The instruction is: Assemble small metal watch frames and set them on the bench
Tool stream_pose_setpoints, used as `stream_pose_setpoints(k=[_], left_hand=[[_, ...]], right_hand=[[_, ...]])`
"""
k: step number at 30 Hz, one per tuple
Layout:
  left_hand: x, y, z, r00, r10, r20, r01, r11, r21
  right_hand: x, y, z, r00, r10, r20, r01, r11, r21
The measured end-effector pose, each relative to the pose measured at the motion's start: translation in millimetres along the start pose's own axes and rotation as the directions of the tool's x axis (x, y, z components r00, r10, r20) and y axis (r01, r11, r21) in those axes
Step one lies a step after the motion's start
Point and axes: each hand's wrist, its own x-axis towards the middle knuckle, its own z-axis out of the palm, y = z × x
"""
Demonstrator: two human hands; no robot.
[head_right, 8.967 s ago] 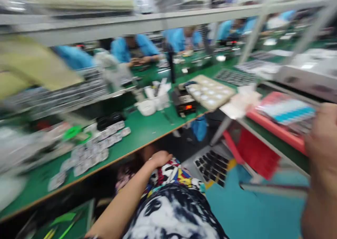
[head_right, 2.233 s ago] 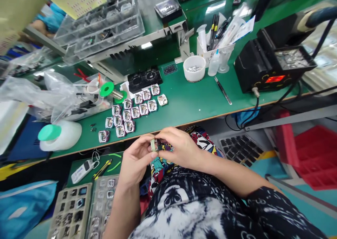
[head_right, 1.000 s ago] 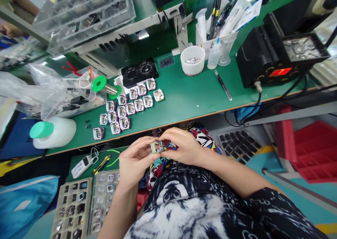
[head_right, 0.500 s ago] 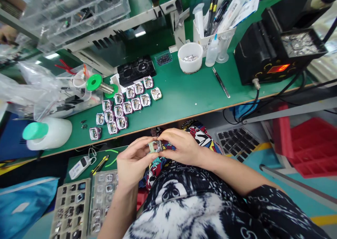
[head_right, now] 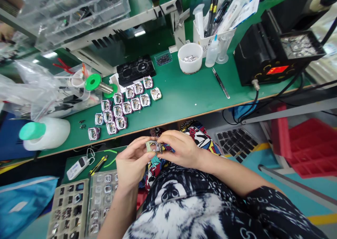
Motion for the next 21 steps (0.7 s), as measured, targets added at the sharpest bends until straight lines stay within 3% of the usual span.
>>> stream_pose_setpoints(k=[10, 15, 21], left_hand=[[-1.7, 0.3, 0.5, 0.992, 0.074, 0.103, -0.064, 0.994, -0.093], [0.3, 6.4, 2.2, 0.972, 0.169, 0.160, -0.162, 0.985, -0.057], [-1.1, 10.6, 6.5, 0.962, 0.231, 0.146, -0.239, 0.970, 0.035]], right_hand=[[-2.5, -3.8, 0.5, 0.997, -0.002, -0.082, 0.000, 1.000, -0.022], [-2.3, -7.2, -2.0, 0.996, -0.015, -0.093, 0.011, 0.999, -0.048], [-1.2, -10.0, -2.8, 0.990, -0.098, -0.106, 0.085, 0.990, -0.113]])
